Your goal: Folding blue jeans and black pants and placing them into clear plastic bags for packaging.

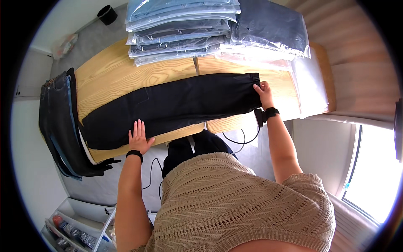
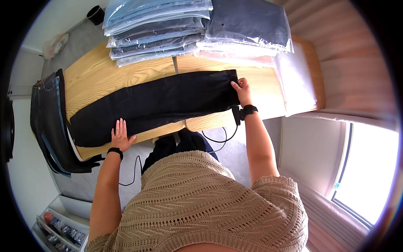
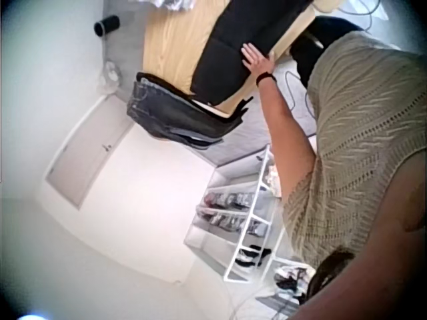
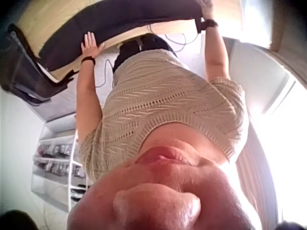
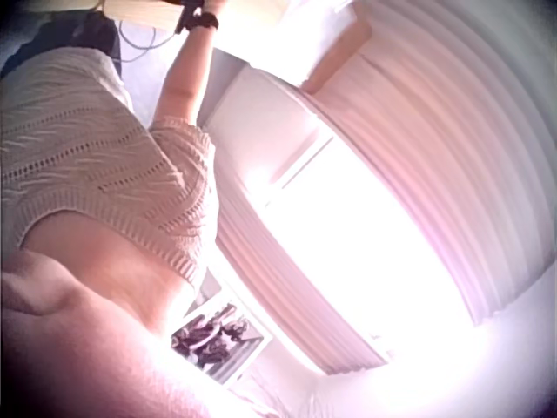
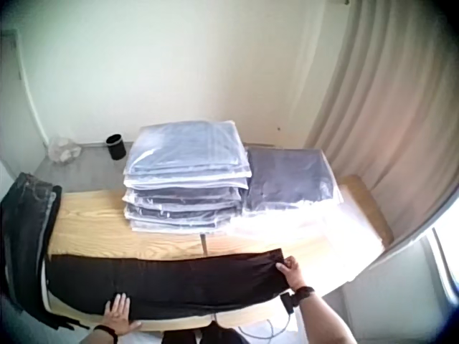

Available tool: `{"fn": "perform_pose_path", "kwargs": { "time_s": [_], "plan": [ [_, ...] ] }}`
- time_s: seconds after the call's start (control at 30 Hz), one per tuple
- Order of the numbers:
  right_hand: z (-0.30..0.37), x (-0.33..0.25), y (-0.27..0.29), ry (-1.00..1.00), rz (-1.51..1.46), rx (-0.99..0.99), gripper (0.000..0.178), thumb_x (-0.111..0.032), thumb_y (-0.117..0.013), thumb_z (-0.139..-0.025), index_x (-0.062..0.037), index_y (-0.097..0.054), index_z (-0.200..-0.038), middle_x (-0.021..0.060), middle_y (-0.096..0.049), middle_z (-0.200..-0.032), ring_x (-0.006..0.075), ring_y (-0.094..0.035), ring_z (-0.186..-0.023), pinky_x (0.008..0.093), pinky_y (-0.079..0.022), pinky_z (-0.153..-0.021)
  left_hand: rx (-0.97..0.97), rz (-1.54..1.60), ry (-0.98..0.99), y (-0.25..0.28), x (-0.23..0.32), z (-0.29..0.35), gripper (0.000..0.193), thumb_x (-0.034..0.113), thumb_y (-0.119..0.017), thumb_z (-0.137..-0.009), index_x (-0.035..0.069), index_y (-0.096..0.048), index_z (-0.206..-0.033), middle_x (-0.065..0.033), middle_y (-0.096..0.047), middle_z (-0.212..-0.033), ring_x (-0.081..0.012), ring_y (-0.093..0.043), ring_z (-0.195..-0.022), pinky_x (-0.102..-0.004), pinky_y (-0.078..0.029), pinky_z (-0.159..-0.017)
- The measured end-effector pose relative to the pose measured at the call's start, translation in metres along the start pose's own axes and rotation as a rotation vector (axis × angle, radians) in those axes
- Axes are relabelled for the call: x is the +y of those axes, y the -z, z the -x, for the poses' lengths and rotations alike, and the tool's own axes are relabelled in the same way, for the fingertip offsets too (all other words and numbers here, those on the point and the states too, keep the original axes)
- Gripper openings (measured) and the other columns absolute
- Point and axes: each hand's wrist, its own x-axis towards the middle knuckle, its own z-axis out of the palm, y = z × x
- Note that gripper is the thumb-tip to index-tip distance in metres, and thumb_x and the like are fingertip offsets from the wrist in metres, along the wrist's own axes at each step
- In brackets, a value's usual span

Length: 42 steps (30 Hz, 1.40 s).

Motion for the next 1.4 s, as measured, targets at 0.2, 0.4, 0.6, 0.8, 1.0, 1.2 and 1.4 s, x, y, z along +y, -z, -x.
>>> {"fn": "perform_pose_path", "kwargs": {
  "time_s": [0.2, 0.4, 0.6, 0.8, 1.0, 1.2, 1.4],
  "plan": [
    [-0.014, 0.054, -0.002, -0.074, 0.18, 0.215, 0.044, -0.033, -0.075, -0.076, 0.003, -0.054, -0.091, 0.009, -0.062, -0.083, 0.0161, -0.057, -0.076, 0.0286, -0.046, -0.071, -0.038, 0.002, 0.005, 0.01, 0.008, -0.005, 0.093, 0.05, -0.057, -0.08, 0.005, -0.009, -0.146, -0.0088, -0.005, -0.154, -0.0229, -0.004, -0.142, -0.0525, -0.017, -0.109],
    [-0.001, 0.038, 0.004, -0.41, 0.187, -0.145, 0.054, -0.034, -0.076, -0.072, 0.0112, -0.061, -0.097, 0.0142, -0.066, -0.088, 0.0204, -0.062, -0.08, 0.0295, -0.047, -0.074, 0.001, -0.011, 0.014, 0.004, 0.005, 0.001, 0.093, 0.048, -0.058, -0.079, 0.005, -0.01, -0.146, -0.0093, -0.005, -0.154, -0.0232, -0.005, -0.142, -0.0527, -0.017, -0.109],
    [0.02, 0.009, 0.012, -0.243, -0.098, -0.206, 0.039, -0.013, -0.073, -0.076, 0.0049, -0.059, -0.108, 0.0095, -0.066, -0.092, 0.0174, -0.062, -0.08, 0.0283, -0.049, -0.075, 0.023, 0.012, 0.006, 0.0, 0.006, -0.002, 0.093, 0.048, -0.059, -0.079, 0.005, -0.012, -0.146, -0.0098, -0.006, -0.154, -0.0236, -0.004, -0.142, -0.0527, -0.017, -0.109],
    [-0.006, 0.028, 0.056, -0.25, -0.244, 0.091, 0.031, -0.009, -0.074, -0.074, 0.0019, -0.061, -0.1, 0.0075, -0.066, -0.087, 0.0167, -0.062, -0.073, 0.0274, -0.05, -0.068, 0.02, 0.112, -0.104, 0.009, 0.055, -0.015, 0.091, 0.051, -0.056, -0.08, 0.004, -0.012, -0.145, -0.01, -0.005, -0.154, -0.0237, -0.004, -0.142, -0.053, -0.016, -0.109],
    [0.003, 0.076, 0.046, -0.52, -0.441, 0.129, 0.049, -0.047, -0.064, -0.08, -0.0058, -0.061, -0.106, 0.0123, -0.067, -0.094, 0.0282, -0.065, -0.075, 0.0367, -0.054, -0.067, 0.02, 0.121, -0.098, 0.012, 0.069, -0.022, 0.089, 0.051, -0.053, -0.083, 0.004, -0.011, -0.146, -0.0112, -0.004, -0.153, -0.0244, -0.002, -0.142, -0.0536, -0.014, -0.109],
    [0.018, 0.052, -0.006, -0.541, -0.573, 0.073, 0.061, -0.046, -0.058, -0.085, -0.0016, -0.049, -0.125, 0.0116, -0.057, -0.121, 0.0277, -0.057, -0.107, 0.0414, -0.051, -0.083, 0.021, 0.113, -0.103, 0.007, 0.063, -0.019, 0.088, 0.05, -0.054, -0.083, 0.003, -0.012, -0.145, -0.0119, -0.004, -0.153, -0.0253, -0.001, -0.142, -0.0537, -0.013, -0.109],
    [0.063, -0.054, -0.042, -0.217, -0.636, 0.106, 0.049, -0.027, -0.058, -0.09, -0.0003, -0.046, -0.129, 0.0139, -0.055, -0.124, 0.031, -0.053, -0.113, 0.0348, -0.042, -0.096, 0.031, 0.145, -0.114, 0.002, 0.058, -0.018, 0.088, 0.049, -0.054, -0.083, 0.004, -0.012, -0.145, -0.011, -0.004, -0.153, -0.0248, -0.001, -0.142, -0.0545, -0.013, -0.109]
  ]
}}
